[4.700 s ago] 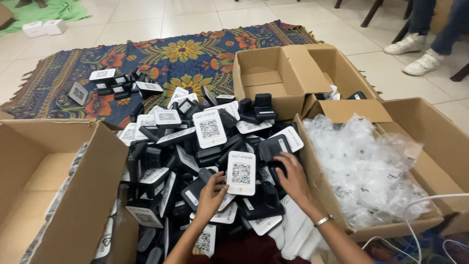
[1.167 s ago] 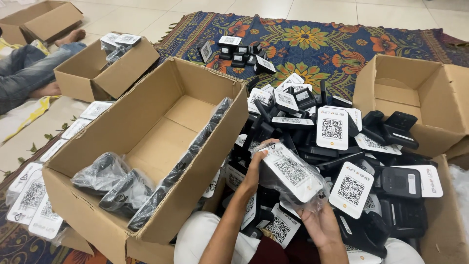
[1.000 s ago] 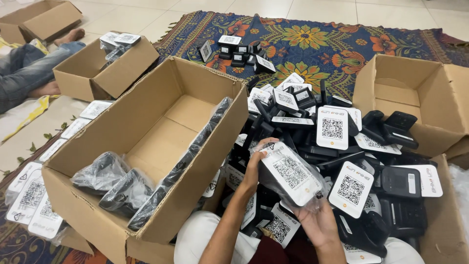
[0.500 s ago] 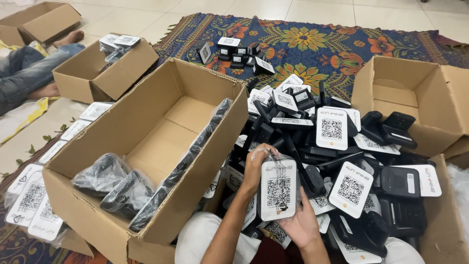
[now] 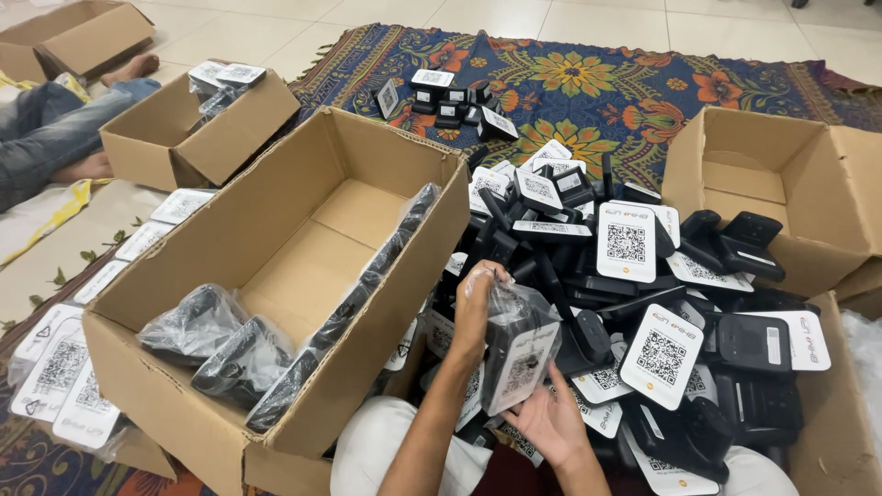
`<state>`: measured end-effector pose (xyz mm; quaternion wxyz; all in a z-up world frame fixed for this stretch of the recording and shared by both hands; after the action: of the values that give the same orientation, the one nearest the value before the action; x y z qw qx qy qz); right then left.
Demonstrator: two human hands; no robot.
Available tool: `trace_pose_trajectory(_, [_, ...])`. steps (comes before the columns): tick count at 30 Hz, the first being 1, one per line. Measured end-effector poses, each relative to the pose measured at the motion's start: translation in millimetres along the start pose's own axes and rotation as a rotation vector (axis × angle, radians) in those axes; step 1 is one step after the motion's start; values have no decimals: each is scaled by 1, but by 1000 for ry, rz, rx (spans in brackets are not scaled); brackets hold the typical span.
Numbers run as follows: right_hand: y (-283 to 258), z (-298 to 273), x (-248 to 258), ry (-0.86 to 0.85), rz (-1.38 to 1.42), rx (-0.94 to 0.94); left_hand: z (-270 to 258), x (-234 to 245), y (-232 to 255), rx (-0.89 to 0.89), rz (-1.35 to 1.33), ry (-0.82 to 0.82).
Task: The person sorts various black electronic components with QR code labels into different cardboard boxes.
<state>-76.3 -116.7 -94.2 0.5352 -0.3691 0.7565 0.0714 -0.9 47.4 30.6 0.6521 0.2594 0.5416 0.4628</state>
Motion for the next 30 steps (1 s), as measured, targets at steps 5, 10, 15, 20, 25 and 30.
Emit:
trace_pose_trajectory(5, [0, 0, 6, 79, -43, 70, 2, 2, 5, 27, 22, 42])
trace_pose_trajectory(10, [-13, 13, 48, -183, 133, 38, 4, 6, -1, -22, -2, 39])
trace_pose_trajectory(15, [-32, 10, 52, -81, 127, 87, 5, 10, 0, -54, -51, 63])
trace_pose_trajectory(20, [-59, 4, 67, 45, 15, 243, 5, 11, 13, 42, -36, 133])
trace_pose_trajectory(25, [-83, -11, 71, 50, 23, 295, 9, 18, 16, 90, -31, 230])
trace_pose_trajectory(30, [-84, -17, 42, 288, -353, 560, 11, 24, 13, 98, -71, 278])
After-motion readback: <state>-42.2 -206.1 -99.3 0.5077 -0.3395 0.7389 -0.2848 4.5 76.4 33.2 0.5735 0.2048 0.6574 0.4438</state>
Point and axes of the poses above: each hand's wrist, its own z-axis towards the middle knuckle, its own x-axis out of the back of the hand, y = z × x, the point moved 1 cm from there along z, towards the middle knuckle, and after that the axes turned 1 degree about -z, right-handed, at the moved point
